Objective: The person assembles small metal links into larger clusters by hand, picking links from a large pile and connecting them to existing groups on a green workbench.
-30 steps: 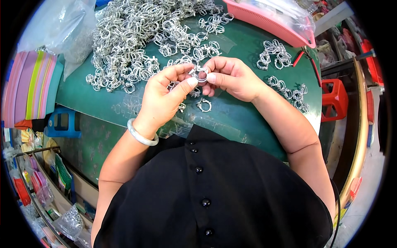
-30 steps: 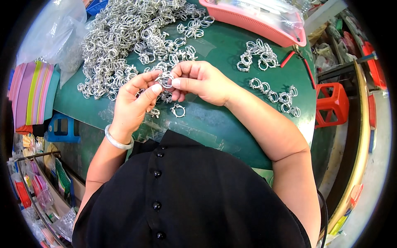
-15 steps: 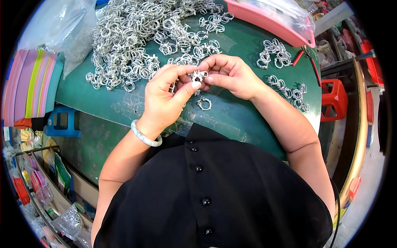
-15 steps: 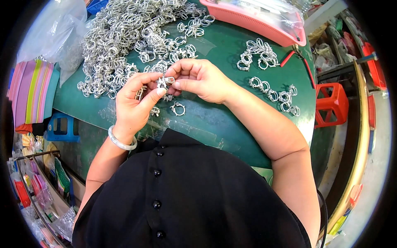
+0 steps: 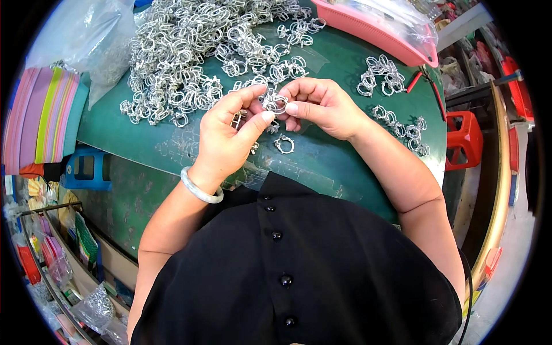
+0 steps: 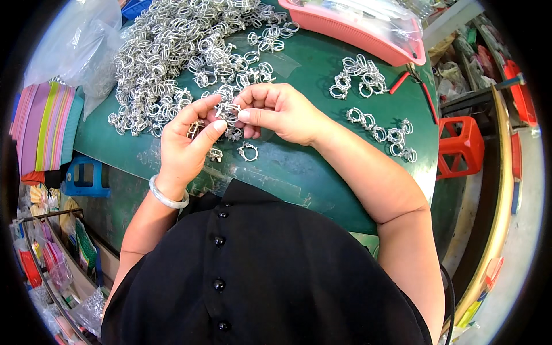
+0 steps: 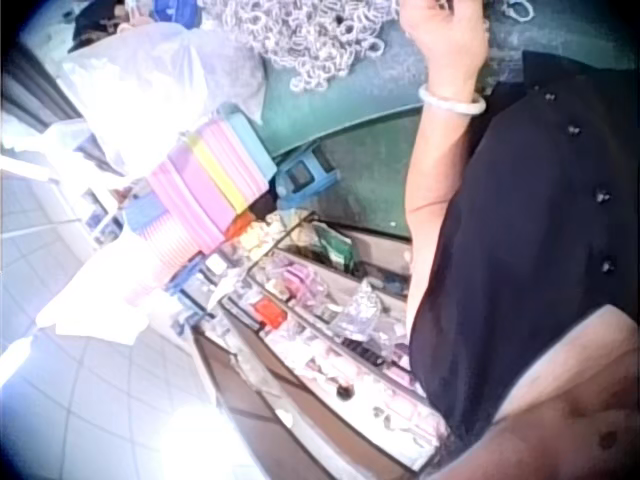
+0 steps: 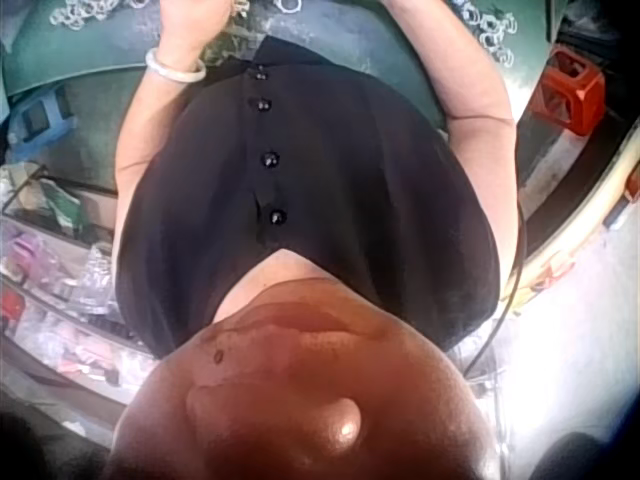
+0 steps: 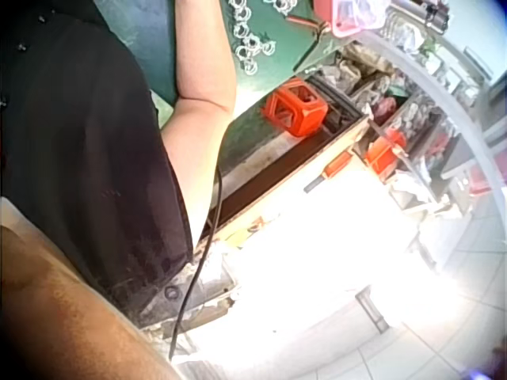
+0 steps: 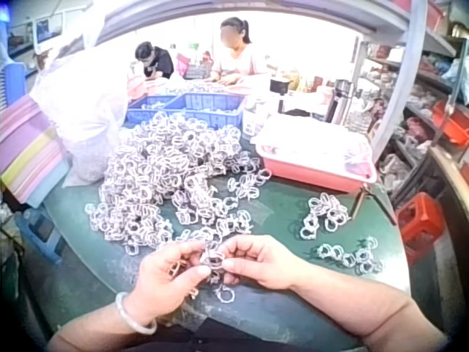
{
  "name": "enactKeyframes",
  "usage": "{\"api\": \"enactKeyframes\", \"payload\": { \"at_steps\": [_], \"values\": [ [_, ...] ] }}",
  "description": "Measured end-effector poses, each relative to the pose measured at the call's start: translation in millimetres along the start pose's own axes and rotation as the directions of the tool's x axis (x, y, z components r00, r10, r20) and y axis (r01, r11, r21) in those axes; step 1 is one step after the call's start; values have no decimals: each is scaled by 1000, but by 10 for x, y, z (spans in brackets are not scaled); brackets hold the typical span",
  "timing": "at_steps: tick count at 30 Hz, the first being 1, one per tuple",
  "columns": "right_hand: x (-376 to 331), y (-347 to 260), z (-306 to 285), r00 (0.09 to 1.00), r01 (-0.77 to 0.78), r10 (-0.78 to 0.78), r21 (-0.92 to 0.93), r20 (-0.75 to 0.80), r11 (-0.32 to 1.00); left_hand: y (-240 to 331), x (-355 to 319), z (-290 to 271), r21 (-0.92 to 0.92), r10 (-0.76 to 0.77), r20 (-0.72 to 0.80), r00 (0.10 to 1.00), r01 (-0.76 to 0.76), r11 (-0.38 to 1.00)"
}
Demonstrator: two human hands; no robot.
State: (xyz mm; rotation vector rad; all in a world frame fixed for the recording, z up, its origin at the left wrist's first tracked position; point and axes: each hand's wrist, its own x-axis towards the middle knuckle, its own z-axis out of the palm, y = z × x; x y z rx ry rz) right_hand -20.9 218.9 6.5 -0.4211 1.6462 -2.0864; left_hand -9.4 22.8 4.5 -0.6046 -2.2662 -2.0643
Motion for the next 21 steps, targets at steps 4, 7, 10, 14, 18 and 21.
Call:
{"api": "enactKeyframes", "payload": {
  "at_steps": [4,7,10,14,18,21],
  "values": [
    [-3,-10,0,998,-62,63,38,-4,997,-8,6,-3,-44,22,19,1000,-21,999],
    [3,-7,-6,996,-90,91,75,-11,993,-46,3,-35,8,-7,76,997,7,1000],
    [11,10,-15,995,-98,100,106,-8,989,-40,3,-23,-58,-67,72,995,72,996],
    [7,31,-24,994,-104,107,146,-17,984,-12,5,-14,-164,-179,80,981,190,968],
    [11,40,-37,995,-101,104,152,-9,983,-1,18,-17,-247,-245,98,965,262,933],
    [8,43,-42,996,-91,91,160,10,983,-23,20,-24,-280,-256,109,961,276,919]
  ]
}}
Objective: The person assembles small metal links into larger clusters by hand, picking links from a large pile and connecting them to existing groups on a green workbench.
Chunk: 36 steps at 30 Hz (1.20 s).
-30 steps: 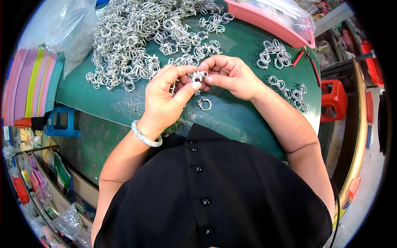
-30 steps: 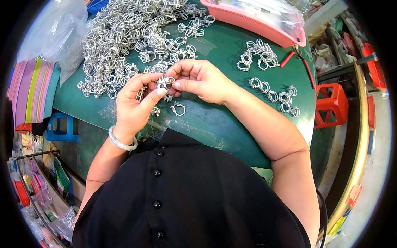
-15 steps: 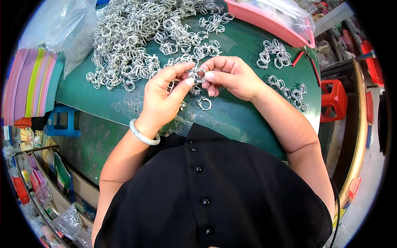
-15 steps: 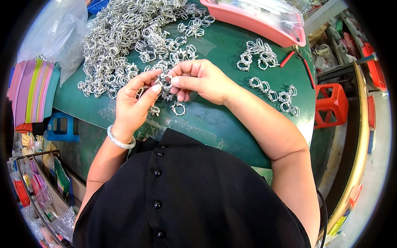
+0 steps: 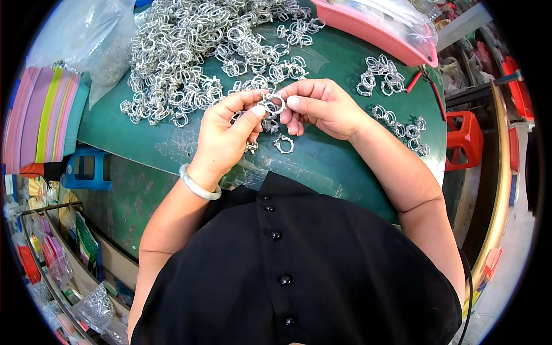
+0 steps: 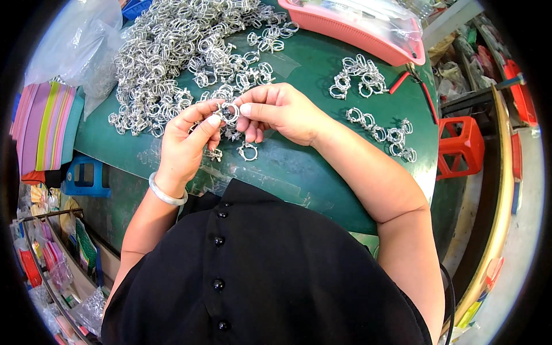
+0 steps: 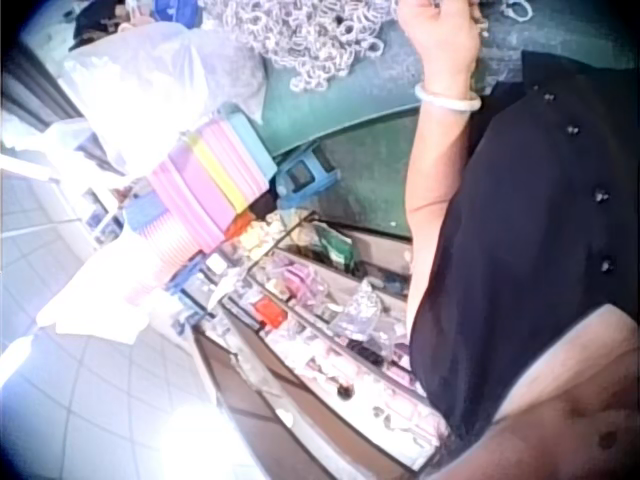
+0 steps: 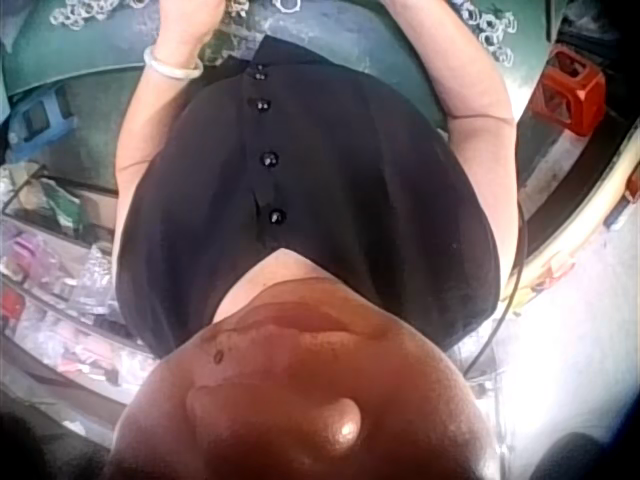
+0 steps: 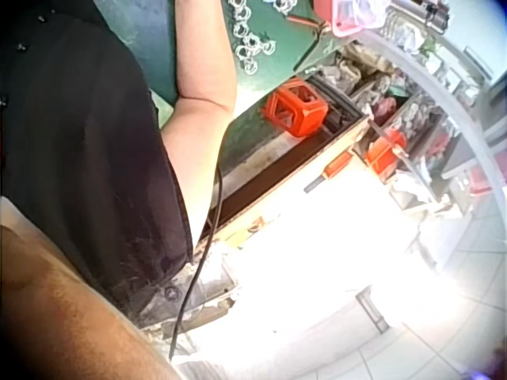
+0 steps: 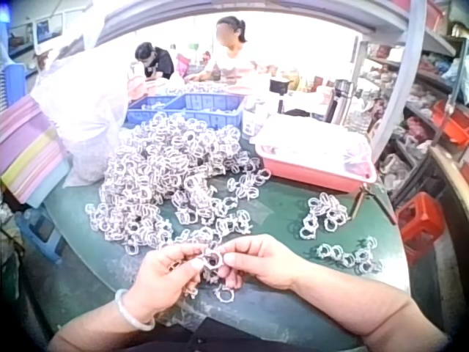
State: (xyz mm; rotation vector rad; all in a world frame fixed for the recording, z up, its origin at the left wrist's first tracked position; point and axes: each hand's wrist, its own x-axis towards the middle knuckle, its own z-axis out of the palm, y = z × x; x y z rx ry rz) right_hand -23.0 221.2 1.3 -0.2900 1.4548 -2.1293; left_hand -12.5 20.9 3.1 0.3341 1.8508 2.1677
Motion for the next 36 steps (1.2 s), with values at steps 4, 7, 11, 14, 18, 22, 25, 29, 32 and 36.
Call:
{"api": "enactKeyframes", "payload": {
  "at_steps": [4,7,11,14,18,22,25,29,32,36],
  "values": [
    [-2,0,-3,1000,1,-1,-6,-1,1000,-34,1,-18,-25,-12,-2,1000,12,1000],
    [-4,-4,-4,1000,1,-1,-13,2,1000,-36,2,-16,-34,-8,-4,1000,7,999],
    [-7,-9,3,1000,-2,2,-25,-1,1000,-31,3,-15,-44,13,9,1000,-13,999],
    [-16,-10,5,1000,3,-3,-33,-10,999,-20,4,2,-46,27,-3,1000,-28,999],
    [-16,-35,32,1000,25,-25,-71,-1,997,1,-2,16,-18,38,-14,999,-38,999],
    [-26,-60,74,998,39,-46,-138,-52,990,4,-5,13,-23,40,-6,999,-40,999],
    [-6,20,46,979,182,-199,-262,-37,948,43,-19,22,-30,26,-2,1000,-26,999],
    [3,28,24,898,411,-428,-546,103,730,26,-18,12,-50,3,-27,1000,-5,999],
    [-8,37,80,923,358,-385,-401,14,843,21,-12,10,-80,-16,-27,1000,14,997],
    [-21,23,79,949,296,-314,-346,5,890,20,-6,-25,-130,-117,27,993,119,984]
  ]
}}
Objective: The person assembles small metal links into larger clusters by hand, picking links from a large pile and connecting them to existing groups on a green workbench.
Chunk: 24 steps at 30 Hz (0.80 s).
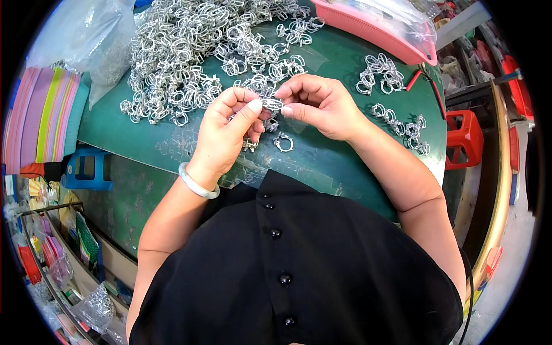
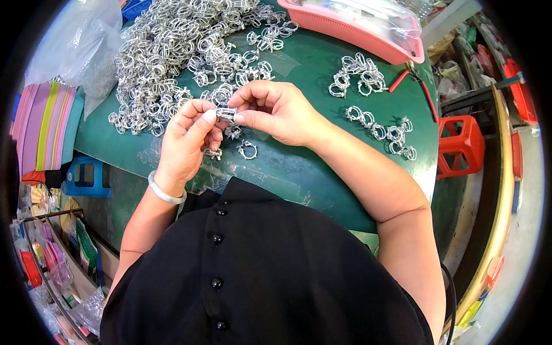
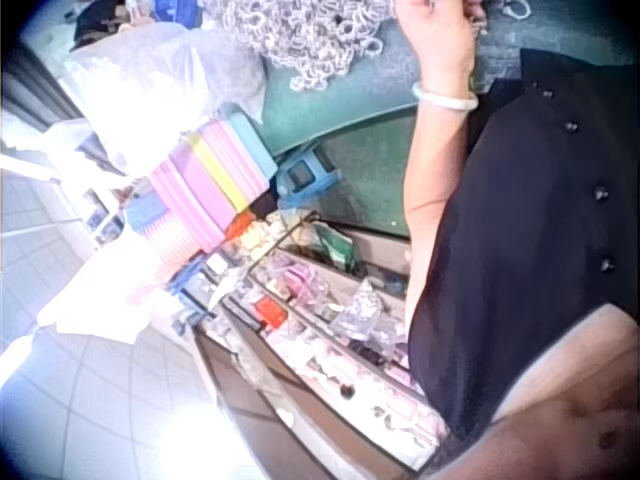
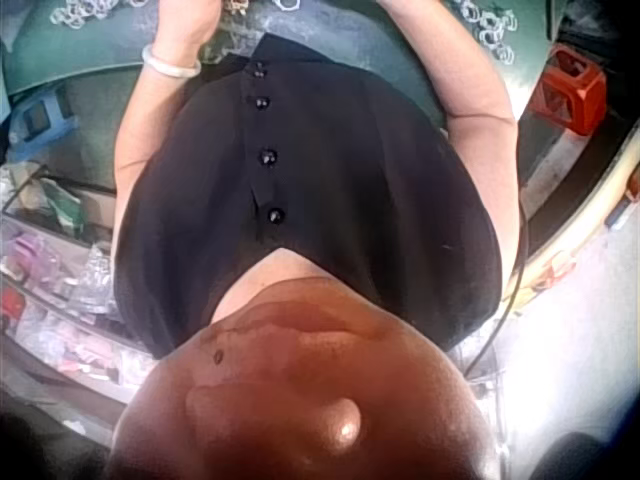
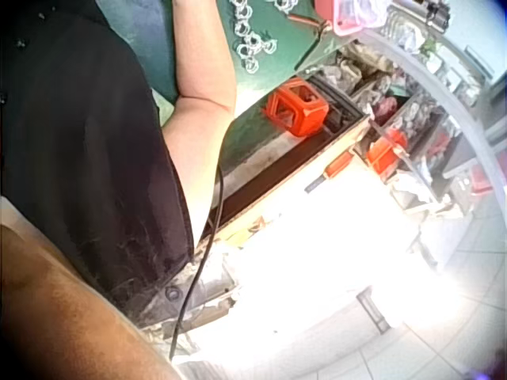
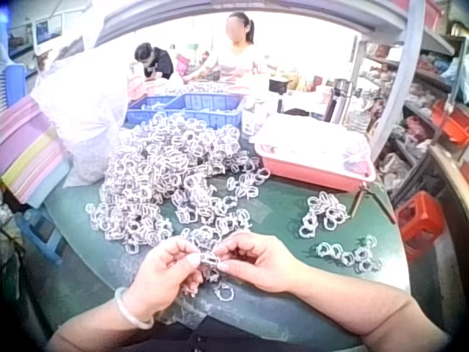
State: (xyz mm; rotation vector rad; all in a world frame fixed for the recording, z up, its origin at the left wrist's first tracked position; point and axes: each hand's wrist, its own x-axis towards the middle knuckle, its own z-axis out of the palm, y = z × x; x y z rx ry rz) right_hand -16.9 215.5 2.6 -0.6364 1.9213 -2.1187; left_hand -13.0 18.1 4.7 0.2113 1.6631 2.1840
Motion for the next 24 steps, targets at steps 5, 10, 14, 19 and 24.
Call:
{"api": "enactKeyframes", "payload": {
  "at_steps": [5,10,14,19,24],
  "values": [
    [-2,-4,-1,1000,1,-1,48,10,999,19,4,-7,-75,-54,3,999,54,996],
    [-3,-11,2,1000,-9,8,57,17,998,-13,-1,-19,-133,-42,2,999,42,990],
    [6,-3,5,999,40,-38,68,-26,997,-13,-5,11,-56,96,0,995,-96,994],
    [2,2,-7,998,64,-63,73,-20,995,-37,-17,18,-39,132,25,991,-131,991],
    [1,10,-9,997,72,-71,50,-18,996,-66,-19,2,44,207,28,978,-208,977]
  ]
}}
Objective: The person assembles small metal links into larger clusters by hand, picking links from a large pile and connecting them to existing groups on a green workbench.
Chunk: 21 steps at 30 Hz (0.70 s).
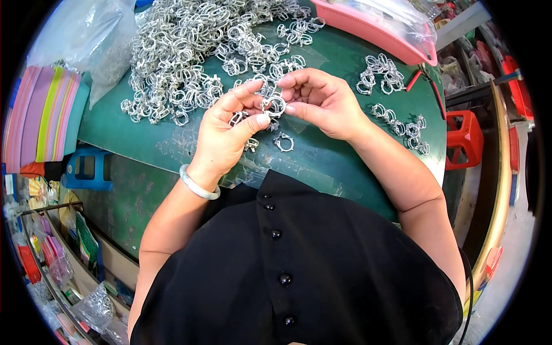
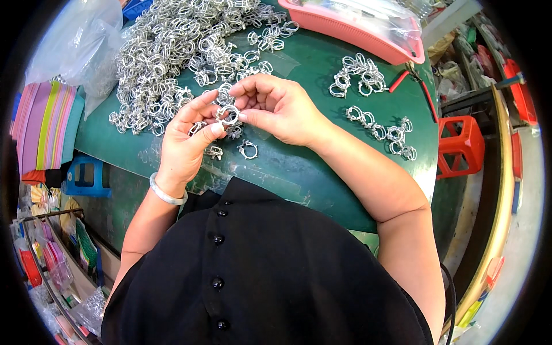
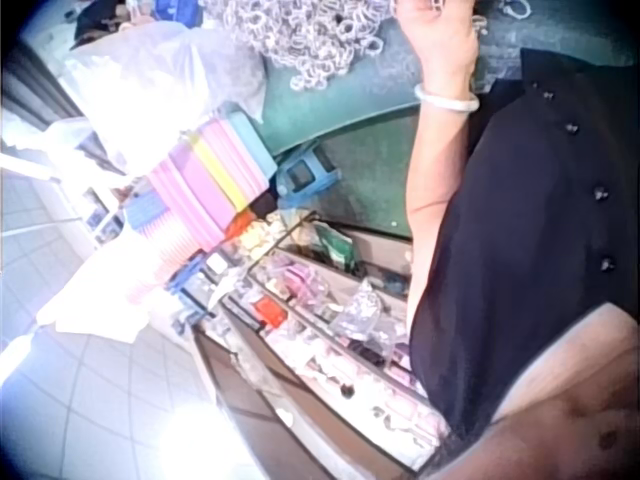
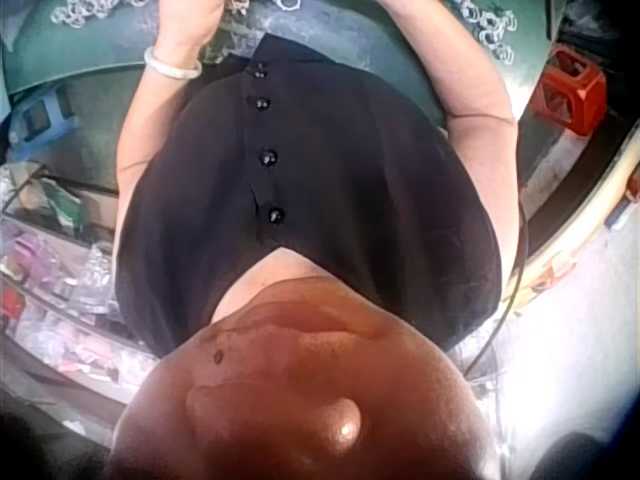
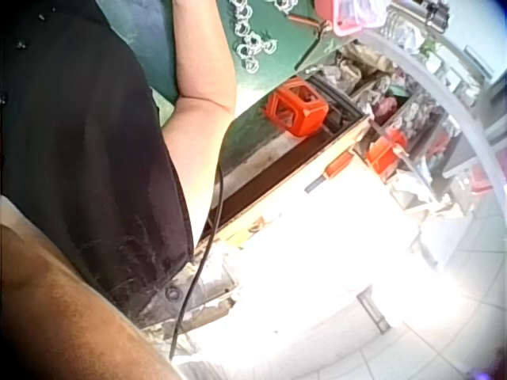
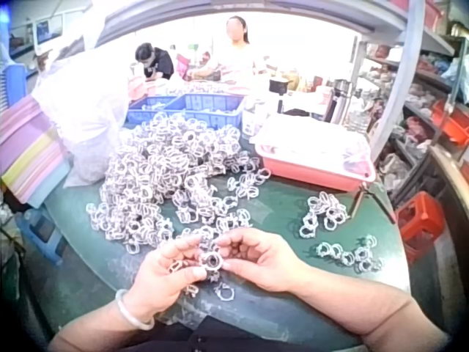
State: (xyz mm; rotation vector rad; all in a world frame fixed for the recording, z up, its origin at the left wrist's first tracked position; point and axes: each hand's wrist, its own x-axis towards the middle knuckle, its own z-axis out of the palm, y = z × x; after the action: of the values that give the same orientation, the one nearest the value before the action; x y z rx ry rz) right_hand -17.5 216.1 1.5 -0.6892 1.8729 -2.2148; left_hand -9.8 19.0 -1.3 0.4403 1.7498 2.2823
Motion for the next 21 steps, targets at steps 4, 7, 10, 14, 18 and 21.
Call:
{"api": "enactKeyframes", "payload": {
  "at_steps": [4,7,10,14,18,21],
  "values": [
    [5,4,15,1000,14,-15,-13,-8,1000,-8,-11,-56,52,-23,52,998,20,998],
    [5,-50,-23,997,-65,68,-119,20,991,6,-15,-61,-244,-78,29,997,83,966],
    [14,-196,-43,951,-32,211,-610,224,792,44,-2,-100,-448,-140,0,990,125,885],
    [-44,-158,53,915,162,259,-869,310,468,89,1,-159,-579,-167,82,983,183,794],
    [-53,-124,96,906,239,246,-897,344,371,94,4,-175,-629,-196,104,975,217,747],
    [-37,-141,33,897,232,236,-852,374,469,82,-16,-215,-601,-217,125,968,248,760]
  ]
}}
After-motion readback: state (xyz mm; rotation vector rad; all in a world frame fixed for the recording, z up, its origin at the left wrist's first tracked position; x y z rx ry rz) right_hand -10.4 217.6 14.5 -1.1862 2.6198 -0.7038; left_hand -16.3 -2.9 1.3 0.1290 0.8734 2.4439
